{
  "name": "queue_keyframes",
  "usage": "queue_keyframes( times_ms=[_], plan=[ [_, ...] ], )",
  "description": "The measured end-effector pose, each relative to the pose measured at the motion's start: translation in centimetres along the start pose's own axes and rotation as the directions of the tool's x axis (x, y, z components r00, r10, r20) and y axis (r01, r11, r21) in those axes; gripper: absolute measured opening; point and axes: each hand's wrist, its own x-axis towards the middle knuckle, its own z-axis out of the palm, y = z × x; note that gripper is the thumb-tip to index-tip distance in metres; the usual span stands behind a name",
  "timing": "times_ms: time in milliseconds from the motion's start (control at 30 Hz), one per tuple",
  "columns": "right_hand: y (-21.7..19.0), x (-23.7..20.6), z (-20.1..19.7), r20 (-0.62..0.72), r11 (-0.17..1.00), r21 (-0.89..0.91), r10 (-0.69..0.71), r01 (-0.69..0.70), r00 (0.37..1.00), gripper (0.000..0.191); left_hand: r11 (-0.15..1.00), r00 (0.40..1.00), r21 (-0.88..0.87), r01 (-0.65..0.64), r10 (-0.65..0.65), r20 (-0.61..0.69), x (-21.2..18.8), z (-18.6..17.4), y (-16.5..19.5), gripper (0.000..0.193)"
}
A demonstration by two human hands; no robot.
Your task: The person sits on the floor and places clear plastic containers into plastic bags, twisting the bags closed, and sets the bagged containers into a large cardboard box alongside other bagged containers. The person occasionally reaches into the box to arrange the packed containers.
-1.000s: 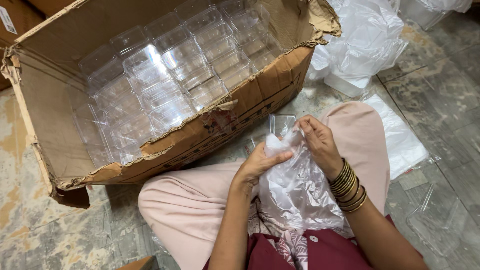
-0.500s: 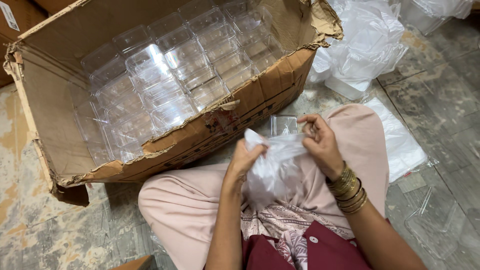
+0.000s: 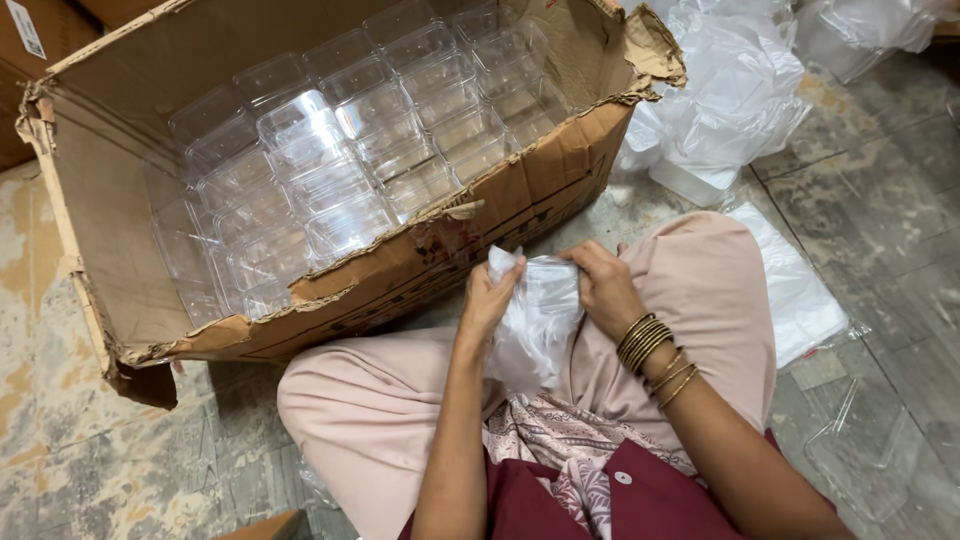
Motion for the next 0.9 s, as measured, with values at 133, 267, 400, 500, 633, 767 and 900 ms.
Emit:
queue_keyframes(
  times_ms=[133, 267, 400, 500, 633, 767, 900],
  plan=[
    [0.8, 0.0, 1.3, 0.002, 0.971, -0.212, -0.111, 0.108, 0.994, 0.025, 0.996, 0.997, 0.027, 0.08, -0.08, -0.01, 0.2, 0.4, -1.0, 0.031],
    [1.3, 0.4, 1.6, 0.022, 0.982, -0.18, -0.055, 0.058, 0.998, 0.021, 0.932, 0.957, -0.23, 0.28, -0.255, 0.136, 1.0, 0.4, -0.9, 0.032],
    [1.1, 0.8, 1.6, -0.062, 0.991, -0.095, -0.104, 0.098, 0.993, 0.029, 0.942, 0.969, -0.263, 0.208, -0.161, 0.189, 0.1, -1.7, 0.1, 0.031],
    [0.9, 0.8, 1.6, -0.109, 0.999, -0.032, -0.024, 0.021, 0.994, 0.032, 0.949, 0.958, -0.251, 0.191, -0.124, 0.26, -0.9, -2.8, 0.8, 0.028],
    [1.3, 0.8, 1.7, -0.088, 0.995, -0.094, -0.044, 0.036, 0.995, 0.036, 0.954, 0.969, -0.283, 0.103, -0.032, 0.243, -0.6, -2.1, 0.4, 0.031],
    [2.0, 1.0, 2.0, -0.008, 0.995, -0.063, -0.072, 0.072, 0.997, 0.036, 0.994, 0.994, 0.055, 0.099, -0.101, 0.031, -0.3, -0.7, -2.4, 0.031],
    [1.7, 0.7, 2.2, -0.04, 0.979, -0.154, -0.143, 0.135, 0.989, 0.025, 0.921, 0.941, 0.222, -0.321, 0.336, -0.034, 0.0, 0.1, -4.8, 0.043]
  ],
)
